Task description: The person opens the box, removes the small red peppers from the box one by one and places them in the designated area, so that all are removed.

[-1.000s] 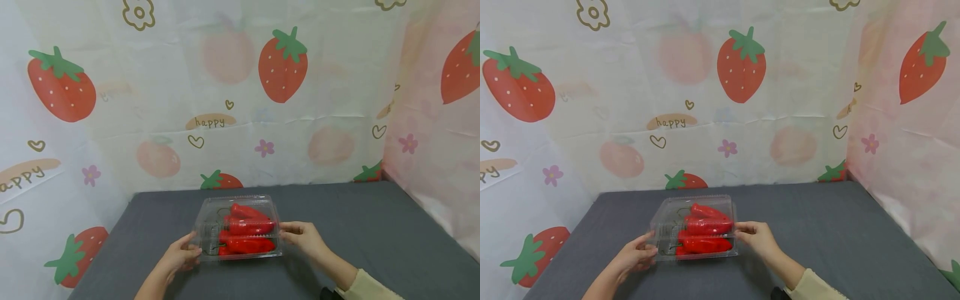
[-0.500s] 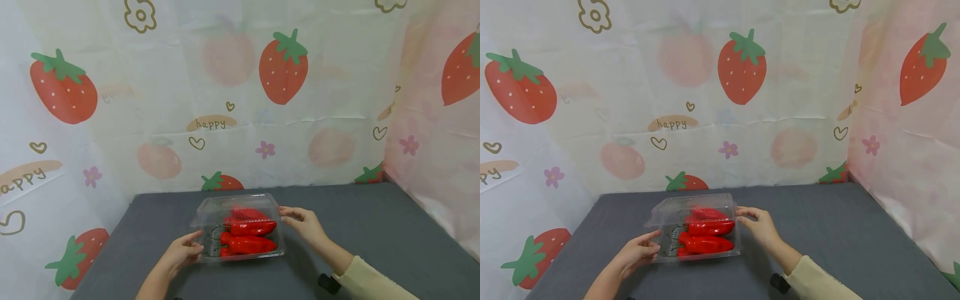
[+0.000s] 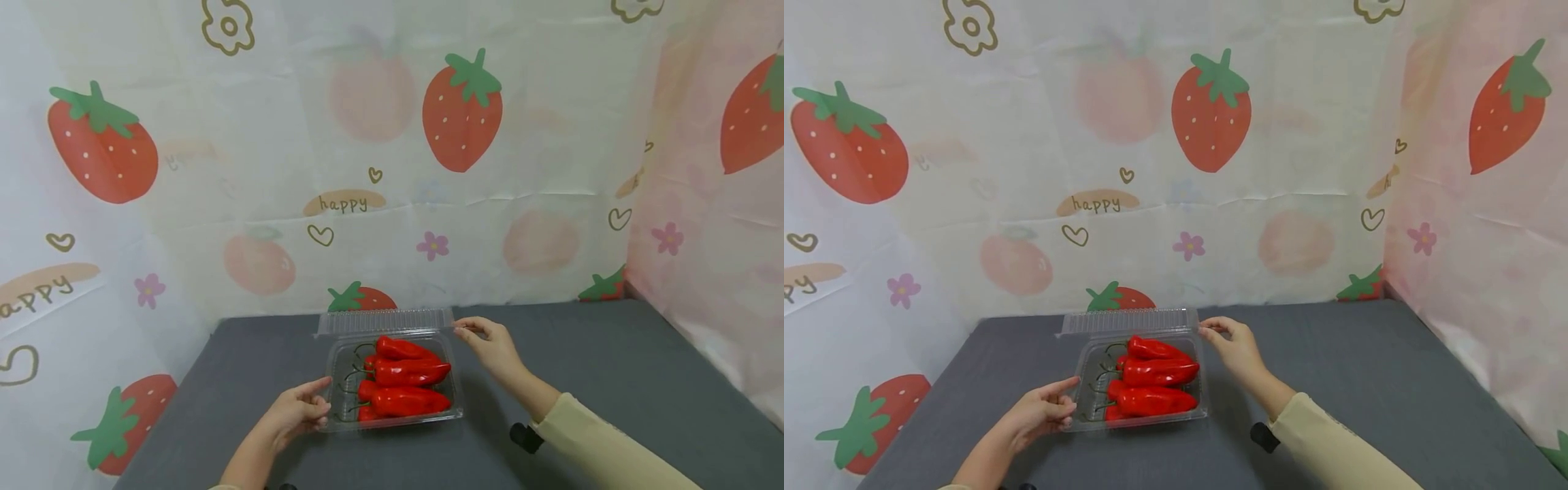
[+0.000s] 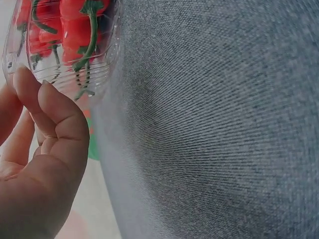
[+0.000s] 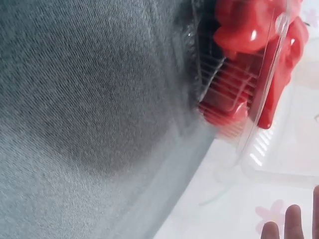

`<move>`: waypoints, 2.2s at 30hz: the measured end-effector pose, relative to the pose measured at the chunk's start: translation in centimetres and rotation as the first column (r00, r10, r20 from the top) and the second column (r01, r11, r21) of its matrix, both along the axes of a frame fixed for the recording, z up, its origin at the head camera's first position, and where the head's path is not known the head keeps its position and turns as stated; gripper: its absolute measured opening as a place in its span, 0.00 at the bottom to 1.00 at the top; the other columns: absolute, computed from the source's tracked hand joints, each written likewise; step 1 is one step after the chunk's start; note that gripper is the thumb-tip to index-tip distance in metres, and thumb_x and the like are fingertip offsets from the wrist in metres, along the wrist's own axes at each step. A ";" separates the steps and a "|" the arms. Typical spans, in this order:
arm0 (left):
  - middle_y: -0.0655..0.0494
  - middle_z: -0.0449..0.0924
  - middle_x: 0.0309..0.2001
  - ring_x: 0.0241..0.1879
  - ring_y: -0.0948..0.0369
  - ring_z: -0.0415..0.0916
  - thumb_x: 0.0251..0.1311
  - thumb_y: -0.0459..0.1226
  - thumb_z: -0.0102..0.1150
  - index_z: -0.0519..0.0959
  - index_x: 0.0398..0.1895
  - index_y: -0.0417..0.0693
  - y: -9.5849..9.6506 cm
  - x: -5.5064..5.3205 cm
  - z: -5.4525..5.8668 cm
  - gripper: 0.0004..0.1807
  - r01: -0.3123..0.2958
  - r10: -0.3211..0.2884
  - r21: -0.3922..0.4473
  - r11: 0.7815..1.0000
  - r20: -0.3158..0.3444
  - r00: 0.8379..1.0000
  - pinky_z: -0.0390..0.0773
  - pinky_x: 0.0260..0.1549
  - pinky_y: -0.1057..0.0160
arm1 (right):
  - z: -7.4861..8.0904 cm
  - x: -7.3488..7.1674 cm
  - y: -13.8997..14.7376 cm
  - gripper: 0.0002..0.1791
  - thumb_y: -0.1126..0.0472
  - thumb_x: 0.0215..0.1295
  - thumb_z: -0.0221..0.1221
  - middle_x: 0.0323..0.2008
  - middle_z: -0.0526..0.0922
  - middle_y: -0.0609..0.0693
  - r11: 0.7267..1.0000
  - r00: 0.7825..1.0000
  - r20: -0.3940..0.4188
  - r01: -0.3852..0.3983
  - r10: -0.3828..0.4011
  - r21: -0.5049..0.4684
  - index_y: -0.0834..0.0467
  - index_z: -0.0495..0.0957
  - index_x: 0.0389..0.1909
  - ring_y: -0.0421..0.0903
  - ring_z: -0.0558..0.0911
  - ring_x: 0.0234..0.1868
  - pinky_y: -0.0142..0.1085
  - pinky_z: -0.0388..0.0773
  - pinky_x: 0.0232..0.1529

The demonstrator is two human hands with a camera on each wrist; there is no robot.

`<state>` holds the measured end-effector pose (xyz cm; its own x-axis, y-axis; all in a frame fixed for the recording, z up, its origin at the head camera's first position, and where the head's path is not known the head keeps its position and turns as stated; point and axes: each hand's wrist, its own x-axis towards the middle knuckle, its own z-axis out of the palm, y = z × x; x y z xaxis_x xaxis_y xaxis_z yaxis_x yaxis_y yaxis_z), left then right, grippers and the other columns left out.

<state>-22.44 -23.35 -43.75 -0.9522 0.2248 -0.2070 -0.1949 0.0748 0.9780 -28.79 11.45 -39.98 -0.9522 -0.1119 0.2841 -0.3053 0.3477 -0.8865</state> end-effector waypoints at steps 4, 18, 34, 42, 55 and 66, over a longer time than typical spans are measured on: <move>0.58 0.71 0.26 0.24 0.66 0.73 0.63 0.22 0.52 0.48 0.72 0.26 0.1 0.1 0.2 0.37 -0.005 0.005 -0.004 1.000 0.008 1.000 0.73 0.26 0.68 | -0.2 -0.9 -0.4 0.11 0.61 0.69 0.59 0.44 0.83 0.57 1.000 0.999 -0.033 0.005 -0.005 -0.009 0.64 0.80 0.46 0.55 0.78 0.49 0.51 0.73 0.51; 0.57 0.71 0.26 0.23 0.65 0.73 0.63 0.22 0.53 0.48 0.73 0.28 0.0 0.1 -0.2 0.38 0.017 -0.018 0.004 1.000 0.037 0.999 0.74 0.27 0.66 | 0.2 -3.3 -1.5 0.11 0.63 0.66 0.62 0.39 0.84 0.58 0.995 0.997 -0.005 0.081 -0.081 -0.055 0.68 0.82 0.42 0.53 0.78 0.43 0.41 0.74 0.43; 0.57 0.73 0.27 0.25 0.64 0.74 0.64 0.24 0.53 0.48 0.73 0.28 -0.5 0.3 0.1 0.38 0.071 -0.071 -0.015 0.997 0.045 0.997 0.75 0.29 0.65 | 0.3 -5.2 -2.1 0.12 0.61 0.70 0.58 0.39 0.80 0.58 0.988 0.994 0.100 0.059 -0.045 -0.141 0.68 0.78 0.44 0.54 0.76 0.44 0.40 0.72 0.43; 0.57 0.73 0.28 0.25 0.63 0.75 0.64 0.25 0.54 0.48 0.73 0.30 -0.7 0.3 0.1 0.38 0.070 -0.070 -0.013 0.997 0.053 0.996 0.76 0.30 0.64 | -0.1 -5.9 -2.5 0.09 0.65 0.69 0.58 0.33 0.79 0.54 0.993 0.993 0.110 0.050 -0.039 -0.103 0.69 0.78 0.40 0.50 0.76 0.38 0.35 0.71 0.37; 0.57 0.73 0.28 0.25 0.63 0.74 0.65 0.26 0.54 0.50 0.73 0.30 -1.0 0.1 0.0 0.36 0.069 -0.068 -0.008 0.998 0.087 0.994 0.76 0.30 0.63 | -1.8 -6.0 -2.8 0.05 0.70 0.64 0.60 0.32 0.81 0.56 0.990 0.989 0.119 0.103 -0.091 -0.097 0.69 0.80 0.37 0.52 0.79 0.37 0.37 0.74 0.37; 0.56 0.72 0.28 0.23 0.64 0.74 0.66 0.27 0.54 0.53 0.72 0.30 -1.0 0.3 -0.2 0.34 0.044 -0.043 -0.020 0.999 0.086 0.995 0.76 0.29 0.63 | -2.7 -6.1 -3.0 0.09 0.67 0.65 0.61 0.31 0.83 0.54 0.980 0.971 0.218 0.130 -0.096 -0.148 0.71 0.82 0.41 0.48 0.80 0.33 0.48 0.77 0.41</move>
<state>-22.14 -24.33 -43.92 -0.9203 0.2603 -0.2921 -0.2735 0.1059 0.9560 -34.93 8.49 -42.70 -0.9961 0.0307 0.0831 -0.0745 0.2180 -0.9731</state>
